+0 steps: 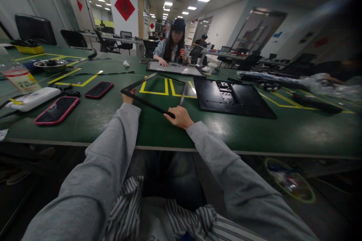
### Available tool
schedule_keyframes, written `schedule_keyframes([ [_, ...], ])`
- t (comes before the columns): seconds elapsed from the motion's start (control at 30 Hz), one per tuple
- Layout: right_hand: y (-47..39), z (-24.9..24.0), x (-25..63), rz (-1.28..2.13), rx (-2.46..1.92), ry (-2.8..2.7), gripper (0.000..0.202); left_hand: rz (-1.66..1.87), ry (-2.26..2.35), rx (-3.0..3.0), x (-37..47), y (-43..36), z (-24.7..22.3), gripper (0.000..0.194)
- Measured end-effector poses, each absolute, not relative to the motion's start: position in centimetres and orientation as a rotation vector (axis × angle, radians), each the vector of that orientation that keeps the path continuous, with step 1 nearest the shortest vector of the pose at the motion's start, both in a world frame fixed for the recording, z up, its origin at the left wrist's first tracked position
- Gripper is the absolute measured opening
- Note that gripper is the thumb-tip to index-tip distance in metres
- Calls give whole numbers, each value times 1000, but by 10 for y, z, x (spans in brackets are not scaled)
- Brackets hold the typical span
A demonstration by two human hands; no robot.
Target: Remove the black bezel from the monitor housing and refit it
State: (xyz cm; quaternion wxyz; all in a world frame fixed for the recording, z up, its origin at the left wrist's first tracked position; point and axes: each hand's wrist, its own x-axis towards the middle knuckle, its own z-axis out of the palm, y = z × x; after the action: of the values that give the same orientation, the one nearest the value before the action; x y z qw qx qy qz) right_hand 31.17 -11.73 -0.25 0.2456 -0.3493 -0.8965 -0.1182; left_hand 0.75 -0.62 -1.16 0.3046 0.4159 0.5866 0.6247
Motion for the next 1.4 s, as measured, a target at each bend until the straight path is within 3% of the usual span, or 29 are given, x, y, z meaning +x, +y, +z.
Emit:
schedule_keyframes([
  [0.13,-115,-3,315,-327,-976,-2460,46,1860,1298,664,-18,-10,-1,38],
  [0.4,-108,-2,327,-330,-1072,-2467,43,1562,1102,827,-26,-30,10,50],
  [0.7,-100,-5,329,-277,-1017,-2565,45,1599,1350,859,-8,-18,4,21],
  [0.87,-89,-6,339,-57,-1050,-2465,52,1544,1480,889,-8,-19,3,13],
  [1.13,-62,-17,372,-43,-1537,-1824,26,1404,1706,1431,-4,-21,-5,18],
  [1.23,-55,-25,384,7,-1758,-1648,34,1317,1703,1570,-1,-19,-10,22],
  [1.4,-46,-30,391,88,-1711,-1674,37,1192,1666,1614,7,-20,-12,22],
])
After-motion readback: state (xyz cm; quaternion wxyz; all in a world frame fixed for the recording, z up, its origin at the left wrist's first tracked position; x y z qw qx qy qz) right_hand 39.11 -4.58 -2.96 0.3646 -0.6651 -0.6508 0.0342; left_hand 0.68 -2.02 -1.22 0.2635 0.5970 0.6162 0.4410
